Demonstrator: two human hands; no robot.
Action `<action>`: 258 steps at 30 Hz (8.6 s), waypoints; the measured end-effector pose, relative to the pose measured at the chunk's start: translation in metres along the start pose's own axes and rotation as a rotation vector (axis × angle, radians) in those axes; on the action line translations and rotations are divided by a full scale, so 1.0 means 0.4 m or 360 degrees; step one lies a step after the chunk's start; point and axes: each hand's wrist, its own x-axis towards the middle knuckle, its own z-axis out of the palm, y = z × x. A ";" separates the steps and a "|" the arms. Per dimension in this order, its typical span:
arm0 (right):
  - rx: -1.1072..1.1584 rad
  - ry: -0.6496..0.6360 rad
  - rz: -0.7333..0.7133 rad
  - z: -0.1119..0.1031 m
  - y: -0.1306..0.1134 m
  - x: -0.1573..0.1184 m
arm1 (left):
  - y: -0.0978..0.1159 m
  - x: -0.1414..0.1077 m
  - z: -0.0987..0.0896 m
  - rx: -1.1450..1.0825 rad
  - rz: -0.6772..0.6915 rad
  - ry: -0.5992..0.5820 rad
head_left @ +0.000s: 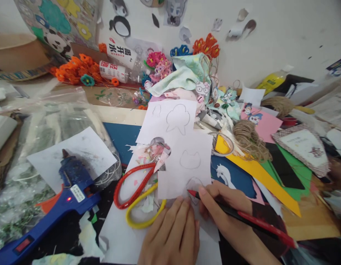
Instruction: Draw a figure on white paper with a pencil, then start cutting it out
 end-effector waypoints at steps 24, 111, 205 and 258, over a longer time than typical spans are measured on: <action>-0.0145 -0.0038 -0.0155 -0.013 0.000 0.009 | 0.007 0.014 -0.001 0.0000 -0.0052 0.0034; 0.0867 0.1168 -0.0205 -0.056 0.054 0.032 | 0.023 0.012 -0.043 -0.0341 -0.0054 0.0200; 0.0482 0.1001 0.0048 -0.066 0.063 0.029 | 0.010 0.024 -0.049 0.0130 -0.0047 -0.0385; 0.0254 0.0892 0.0097 -0.064 0.074 0.023 | 0.010 0.015 -0.047 0.0102 -0.0015 -0.0272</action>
